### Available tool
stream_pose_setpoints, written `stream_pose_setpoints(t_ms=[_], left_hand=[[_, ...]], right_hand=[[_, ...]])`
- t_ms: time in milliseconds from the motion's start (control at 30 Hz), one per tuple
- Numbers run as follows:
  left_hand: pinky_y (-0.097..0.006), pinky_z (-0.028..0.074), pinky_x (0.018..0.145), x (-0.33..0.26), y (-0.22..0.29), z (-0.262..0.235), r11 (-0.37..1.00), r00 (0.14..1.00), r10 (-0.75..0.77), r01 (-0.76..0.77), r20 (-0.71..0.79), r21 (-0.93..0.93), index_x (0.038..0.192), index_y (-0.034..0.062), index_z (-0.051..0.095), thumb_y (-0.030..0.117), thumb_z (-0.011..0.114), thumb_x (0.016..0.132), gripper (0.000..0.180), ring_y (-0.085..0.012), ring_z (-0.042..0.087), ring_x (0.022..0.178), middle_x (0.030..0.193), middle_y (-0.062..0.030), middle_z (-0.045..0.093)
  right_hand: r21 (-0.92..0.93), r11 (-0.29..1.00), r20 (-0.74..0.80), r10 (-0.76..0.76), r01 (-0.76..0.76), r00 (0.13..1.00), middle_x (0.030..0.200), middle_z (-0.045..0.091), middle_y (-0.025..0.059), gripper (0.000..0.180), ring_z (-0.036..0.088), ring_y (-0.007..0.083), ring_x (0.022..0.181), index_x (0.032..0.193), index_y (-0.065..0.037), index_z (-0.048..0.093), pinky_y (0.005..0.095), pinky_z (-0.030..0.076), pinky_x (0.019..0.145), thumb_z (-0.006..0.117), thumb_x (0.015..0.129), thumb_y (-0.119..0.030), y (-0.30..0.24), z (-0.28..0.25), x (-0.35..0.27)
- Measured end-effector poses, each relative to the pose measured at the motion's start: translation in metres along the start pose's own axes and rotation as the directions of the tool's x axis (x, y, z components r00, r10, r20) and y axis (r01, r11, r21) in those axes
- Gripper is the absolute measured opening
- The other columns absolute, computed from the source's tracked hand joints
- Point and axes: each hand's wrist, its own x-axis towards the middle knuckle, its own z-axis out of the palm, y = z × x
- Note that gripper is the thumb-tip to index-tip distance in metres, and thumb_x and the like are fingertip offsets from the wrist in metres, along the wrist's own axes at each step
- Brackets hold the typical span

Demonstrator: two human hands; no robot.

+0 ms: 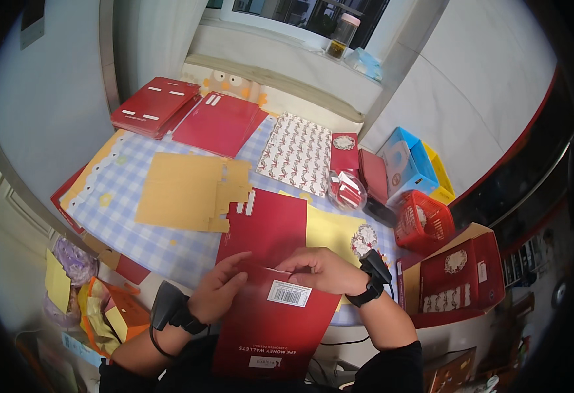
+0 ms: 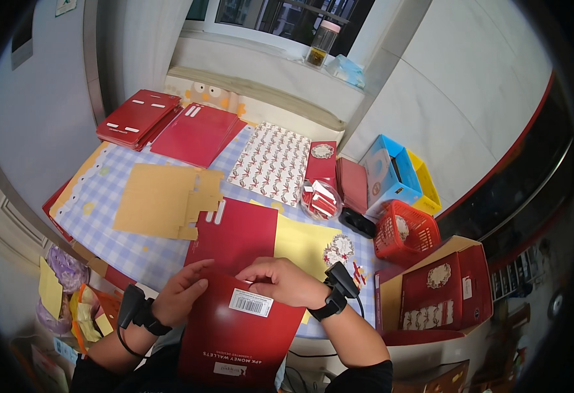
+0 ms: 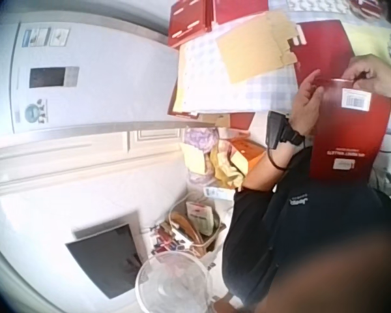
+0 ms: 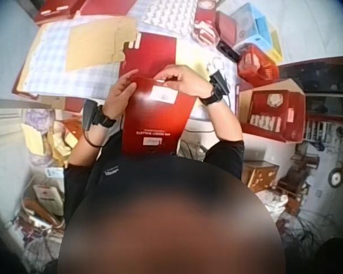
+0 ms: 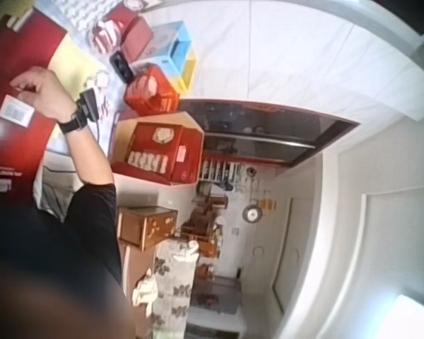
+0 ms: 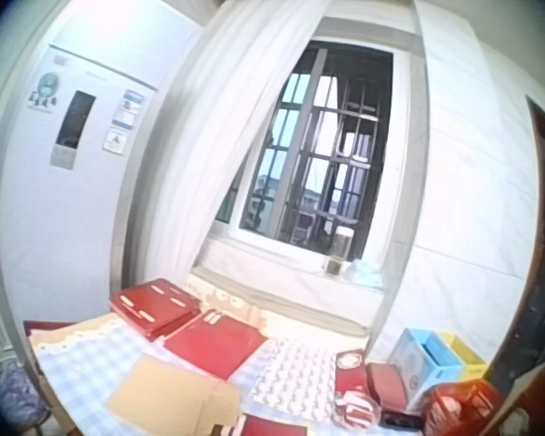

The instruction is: Assembling and organizing red money wallet packaging sets and envelopes.

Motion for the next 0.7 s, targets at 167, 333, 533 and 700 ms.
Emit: stream_pose_setpoints(t_ms=[167, 333, 533, 700], left_hand=[[-0.027, 0.043, 0.090, 0.005, 0.008, 0.005, 0.998, 0.996, 0.057, -0.056, 0.071, -0.022, 0.123, 0.0044, 0.045, 0.005, 0.042, 0.095, 0.029, -0.0102, 0.052, 0.102, 0.114, -0.0055, 0.055], [-0.022, 0.043, 0.080, 0.020, 0.004, -0.009, 0.999, 0.993, 0.040, -0.042, 0.114, 0.020, 0.116, 0.0064, 0.048, 0.004, 0.043, 0.094, 0.023, -0.0056, 0.052, 0.092, 0.103, -0.0009, 0.055], [-0.025, 0.045, 0.081, 0.027, 0.009, -0.016, 0.993, 0.999, 0.038, -0.040, -0.019, -0.108, 0.109, 0.0053, 0.051, 0.003, 0.042, 0.093, 0.019, -0.0076, 0.053, 0.092, 0.103, -0.0024, 0.056], [-0.026, 0.046, 0.081, 0.030, 0.010, -0.017, 0.981, 0.998, 0.042, -0.048, -0.037, -0.188, 0.109, 0.0045, 0.052, 0.002, 0.042, 0.093, 0.019, -0.0092, 0.054, 0.093, 0.102, -0.0030, 0.057]], right_hand=[[-0.051, 0.998, -0.011, -0.033, 0.032, 0.999, 0.096, 0.060, 0.0078, 0.025, 0.058, 0.0172, 0.090, 0.109, -0.003, 0.064, 0.0277, 0.045, 0.080, 0.061, 0.085, -0.004, 0.003, -0.002, -0.001], [-0.044, 0.989, -0.057, -0.142, 0.140, 0.988, 0.092, 0.059, 0.0074, 0.027, 0.059, 0.0177, 0.084, 0.112, -0.007, 0.062, 0.0285, 0.047, 0.073, 0.061, 0.085, -0.008, 0.016, 0.000, -0.008], [-0.009, 1.000, -0.206, 0.015, -0.017, 0.979, 0.093, 0.061, 0.0044, 0.032, 0.058, 0.0126, 0.088, 0.117, -0.008, 0.061, 0.0260, 0.046, 0.076, 0.065, 0.085, -0.011, 0.030, -0.018, -0.044], [0.454, 0.885, -0.369, 0.083, 0.101, 0.926, 0.109, 0.063, 0.0068, 0.039, 0.058, 0.0089, 0.097, 0.127, -0.002, 0.049, 0.0247, 0.047, 0.084, 0.058, 0.088, 0.001, 0.046, 0.016, -0.059]])
